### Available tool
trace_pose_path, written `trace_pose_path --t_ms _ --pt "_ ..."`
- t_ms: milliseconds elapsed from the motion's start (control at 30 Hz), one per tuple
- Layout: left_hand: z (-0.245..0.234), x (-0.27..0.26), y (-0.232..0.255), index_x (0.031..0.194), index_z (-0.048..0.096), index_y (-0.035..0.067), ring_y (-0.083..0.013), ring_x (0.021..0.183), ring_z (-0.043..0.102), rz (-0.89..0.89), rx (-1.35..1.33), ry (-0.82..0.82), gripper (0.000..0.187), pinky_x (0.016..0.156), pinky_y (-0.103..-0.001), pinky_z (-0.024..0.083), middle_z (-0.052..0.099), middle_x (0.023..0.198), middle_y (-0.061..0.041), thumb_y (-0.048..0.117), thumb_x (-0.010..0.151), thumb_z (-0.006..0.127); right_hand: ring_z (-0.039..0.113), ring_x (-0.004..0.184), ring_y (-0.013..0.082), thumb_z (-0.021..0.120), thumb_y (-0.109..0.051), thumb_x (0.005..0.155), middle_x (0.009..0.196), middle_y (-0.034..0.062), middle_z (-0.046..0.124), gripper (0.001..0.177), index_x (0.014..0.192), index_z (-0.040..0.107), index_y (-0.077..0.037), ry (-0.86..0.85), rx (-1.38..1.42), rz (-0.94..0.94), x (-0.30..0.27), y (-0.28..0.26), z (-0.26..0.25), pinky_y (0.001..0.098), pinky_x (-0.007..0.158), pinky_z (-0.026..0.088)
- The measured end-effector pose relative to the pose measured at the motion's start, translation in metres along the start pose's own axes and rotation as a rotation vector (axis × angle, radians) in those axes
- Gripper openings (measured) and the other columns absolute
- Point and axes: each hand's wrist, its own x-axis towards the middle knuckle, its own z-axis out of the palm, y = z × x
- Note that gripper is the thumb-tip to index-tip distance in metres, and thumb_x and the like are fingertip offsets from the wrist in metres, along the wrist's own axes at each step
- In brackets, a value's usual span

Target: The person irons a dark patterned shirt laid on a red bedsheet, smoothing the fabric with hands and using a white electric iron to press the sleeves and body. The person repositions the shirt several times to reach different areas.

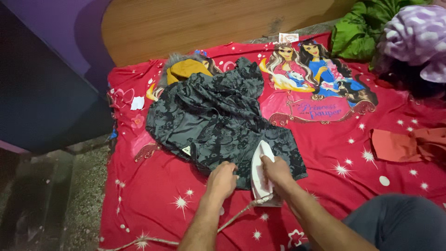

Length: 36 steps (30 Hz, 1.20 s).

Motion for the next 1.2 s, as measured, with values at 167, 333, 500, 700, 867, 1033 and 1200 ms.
trace_pose_path --t_ms 167,333,500,700,867,1033,1200 --pt "0.0 0.0 0.004 0.107 0.072 0.006 -0.0388 0.112 0.063 0.008 0.03 -0.01 0.027 0.095 -0.048 0.05 0.067 0.116 -0.016 0.013 0.082 0.076 0.056 0.051 0.0217 0.062 -0.037 0.096 0.066 0.0119 0.062 0.042 0.081 0.064 0.002 0.002 -0.042 -0.027 0.015 0.003 -0.029 0.0418 0.049 0.047" --pt "-0.007 -0.007 0.014 0.11 0.071 0.007 -0.0385 0.112 0.064 -0.026 0.02 -0.049 0.028 0.096 -0.047 0.051 0.067 0.119 -0.015 0.013 0.083 0.075 0.057 0.052 0.0247 0.063 -0.039 0.098 0.067 0.0135 0.062 0.047 0.083 0.064 0.005 -0.04 -0.198 0.011 0.034 -0.001 -0.06 0.0422 0.05 0.046" --pt "-0.007 -0.01 0.02 0.111 0.071 0.009 -0.0383 0.113 0.063 -0.051 0.062 -0.099 0.028 0.096 -0.047 0.051 0.066 0.119 -0.014 0.014 0.084 0.074 0.056 0.053 0.0235 0.063 -0.038 0.096 0.069 0.0117 0.062 0.038 0.089 0.064 -0.001 0.003 -0.202 0.02 0.044 0.005 -0.086 0.043 0.05 0.046" --pt "-0.003 -0.008 0.012 0.111 0.072 0.009 -0.0371 0.114 0.064 -0.018 0.056 -0.07 0.027 0.097 -0.047 0.051 0.067 0.117 -0.014 0.014 0.084 0.075 0.062 0.049 0.0274 0.06 -0.04 0.097 0.064 0.0148 0.064 0.046 0.082 0.066 0.003 -0.028 -0.362 -0.055 0.057 0.001 -0.107 0.0445 0.049 0.05" --pt "0.0 -0.009 0.01 0.113 0.071 0.01 -0.0366 0.115 0.064 -0.087 0.067 -0.101 0.03 0.097 -0.046 0.051 0.067 0.121 -0.013 0.013 0.083 0.075 0.062 0.047 0.03 0.059 -0.039 0.097 0.063 0.0158 0.063 0.047 0.079 0.066 0.004 -0.042 -0.343 -0.054 0.07 -0.009 -0.107 0.0459 0.045 0.048" --pt "-0.001 -0.008 0.009 0.115 0.07 0.01 -0.0359 0.117 0.063 -0.122 0.058 -0.104 0.032 0.097 -0.046 0.05 0.067 0.123 -0.012 0.013 0.084 0.075 0.061 0.046 0.0299 0.057 -0.033 0.096 0.062 0.0144 0.061 0.043 0.077 0.063 0.005 -0.049 -0.26 -0.055 0.088 -0.012 -0.108 0.0476 0.044 0.048" --pt "-0.001 -0.007 0.007 0.116 0.07 0.01 -0.0365 0.117 0.063 -0.106 0.06 -0.085 0.032 0.099 -0.046 0.05 0.067 0.122 -0.013 0.013 0.084 0.075 0.058 0.046 0.0273 0.057 -0.034 0.096 0.061 0.0129 0.06 0.046 0.076 0.064 0.007 -0.079 -0.237 -0.1 0.114 -0.001 -0.107 0.0466 0.047 0.048"
